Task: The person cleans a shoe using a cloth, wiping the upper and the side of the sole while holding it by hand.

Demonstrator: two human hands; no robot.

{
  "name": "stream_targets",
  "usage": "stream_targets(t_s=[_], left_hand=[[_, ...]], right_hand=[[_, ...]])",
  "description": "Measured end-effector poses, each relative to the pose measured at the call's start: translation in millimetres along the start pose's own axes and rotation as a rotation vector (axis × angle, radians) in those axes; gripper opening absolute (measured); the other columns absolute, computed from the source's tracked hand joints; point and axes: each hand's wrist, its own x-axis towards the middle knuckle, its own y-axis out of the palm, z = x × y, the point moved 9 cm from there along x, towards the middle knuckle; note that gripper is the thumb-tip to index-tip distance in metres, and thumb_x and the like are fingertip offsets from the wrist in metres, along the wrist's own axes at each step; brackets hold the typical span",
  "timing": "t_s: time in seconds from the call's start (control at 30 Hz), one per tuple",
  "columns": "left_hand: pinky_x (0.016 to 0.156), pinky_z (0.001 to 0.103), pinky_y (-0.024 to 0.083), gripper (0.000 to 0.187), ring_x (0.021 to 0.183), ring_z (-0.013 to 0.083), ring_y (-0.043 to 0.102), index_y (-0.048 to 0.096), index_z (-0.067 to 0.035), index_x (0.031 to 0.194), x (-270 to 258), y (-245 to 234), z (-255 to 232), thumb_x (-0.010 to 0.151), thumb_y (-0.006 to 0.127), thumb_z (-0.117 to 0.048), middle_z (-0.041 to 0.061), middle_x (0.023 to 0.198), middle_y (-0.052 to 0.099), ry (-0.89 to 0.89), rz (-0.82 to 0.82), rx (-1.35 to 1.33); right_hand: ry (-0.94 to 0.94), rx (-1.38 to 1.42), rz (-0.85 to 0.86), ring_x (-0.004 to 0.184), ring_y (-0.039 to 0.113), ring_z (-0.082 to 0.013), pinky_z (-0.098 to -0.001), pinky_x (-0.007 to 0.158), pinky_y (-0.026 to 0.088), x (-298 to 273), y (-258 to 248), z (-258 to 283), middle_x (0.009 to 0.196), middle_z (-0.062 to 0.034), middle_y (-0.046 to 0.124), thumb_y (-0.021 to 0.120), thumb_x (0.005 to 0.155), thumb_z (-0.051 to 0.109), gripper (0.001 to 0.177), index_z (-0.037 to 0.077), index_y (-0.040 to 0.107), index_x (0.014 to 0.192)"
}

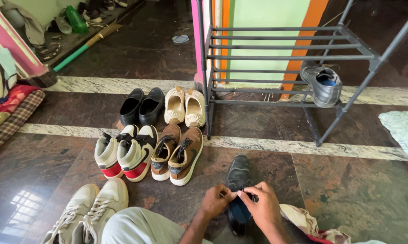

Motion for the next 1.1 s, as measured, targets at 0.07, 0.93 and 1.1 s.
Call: stream_targets(t_s=[0.07,0.93,1.1], left_hand=[[0.055,0.027,0.05,0.032,0.061,0.0096,0.062,0.07,-0.003,0.089,3,2,5,0.09,0.081,-0.033,0.004,0.072,0.068,-0.027,0.014,-0.081],[0.096,0.052,0.058,0.032,0.112,0.0283,0.065,0.052,-0.007,0.103,2,-51,-6,0.105,0.045,-0.037,0.009,0.108,0.062,-0.157,-0.225,-1.092],[0.094,0.052,0.06,0.04,0.112,0.033,0.066,0.051,0.001,0.114,1,-55,17,0.108,0.047,-0.038,0.015,0.113,0.06,-0.201,-0.348,-1.004]], right_hand=[[-0.056,0.083,-0.025,0.08,0.067,-0.0233,-0.036,0.071,0.052,1,6,-8,0.083,-0.0075,0.067,0.085,0.076,0.03,0.026,0.007,0.08,0.085],[0.404,0.851,-0.025,0.103,0.072,-0.0312,-0.0453,0.078,0.062,9,-16,-129,0.121,-0.0225,0.068,0.035,0.106,0.034,0.032,0.006,0.047,0.115],[0.619,0.83,-0.159,0.096,0.062,-0.0405,-0.0477,0.079,0.057,-7,-27,-174,0.121,-0.0353,0.063,0.04,0.116,0.041,0.055,-0.013,0.051,0.118]])
